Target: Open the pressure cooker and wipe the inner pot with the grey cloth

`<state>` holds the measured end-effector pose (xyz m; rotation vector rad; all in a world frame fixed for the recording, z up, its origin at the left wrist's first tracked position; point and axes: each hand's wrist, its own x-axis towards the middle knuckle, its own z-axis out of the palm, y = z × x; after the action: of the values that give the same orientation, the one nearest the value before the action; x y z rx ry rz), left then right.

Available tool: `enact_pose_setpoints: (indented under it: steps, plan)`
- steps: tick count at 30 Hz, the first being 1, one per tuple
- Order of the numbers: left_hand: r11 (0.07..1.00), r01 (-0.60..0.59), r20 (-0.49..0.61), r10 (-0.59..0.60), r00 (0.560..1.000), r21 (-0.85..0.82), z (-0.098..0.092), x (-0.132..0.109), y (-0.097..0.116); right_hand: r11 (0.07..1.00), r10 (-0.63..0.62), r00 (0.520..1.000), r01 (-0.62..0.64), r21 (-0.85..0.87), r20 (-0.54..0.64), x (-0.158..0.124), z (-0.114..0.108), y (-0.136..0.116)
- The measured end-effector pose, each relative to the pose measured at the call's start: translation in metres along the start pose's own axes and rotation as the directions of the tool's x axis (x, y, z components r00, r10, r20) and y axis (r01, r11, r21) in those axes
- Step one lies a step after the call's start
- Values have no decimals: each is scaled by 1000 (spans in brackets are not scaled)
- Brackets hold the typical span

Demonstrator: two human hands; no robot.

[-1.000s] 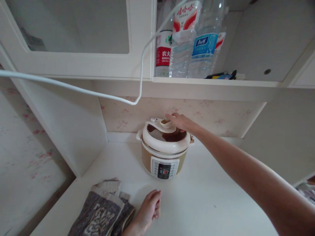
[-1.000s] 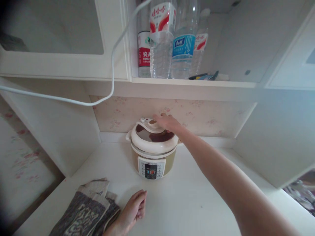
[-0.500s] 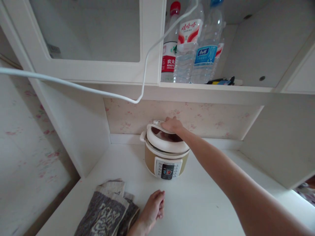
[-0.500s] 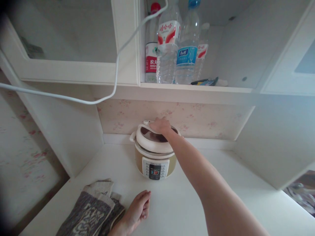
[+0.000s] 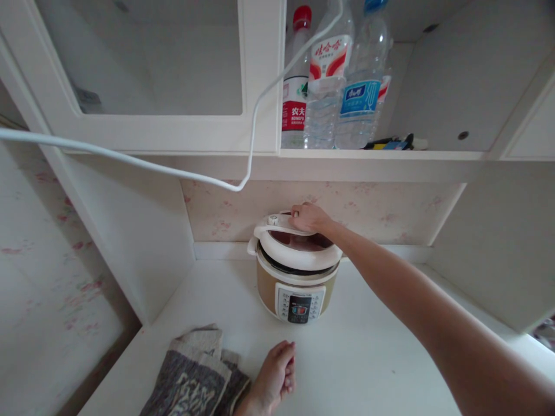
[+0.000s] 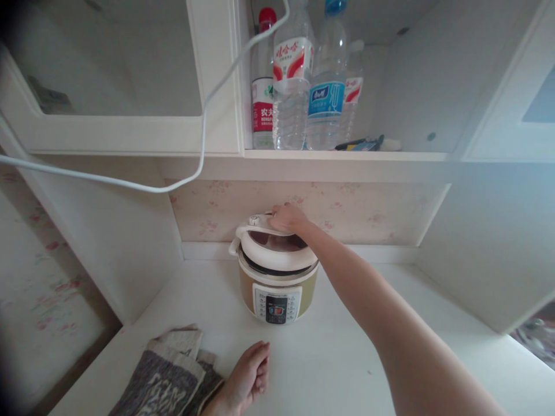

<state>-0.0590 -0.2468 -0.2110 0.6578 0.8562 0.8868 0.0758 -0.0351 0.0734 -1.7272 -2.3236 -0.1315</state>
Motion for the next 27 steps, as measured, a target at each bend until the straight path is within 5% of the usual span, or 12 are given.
enact_pose_setpoints:
  steps: [27]
  plan:
    - [1000, 7, 81, -8, 997, 18, -7, 13, -6, 982, -186, 982, 187, -31, 17, 1, -29, -57]
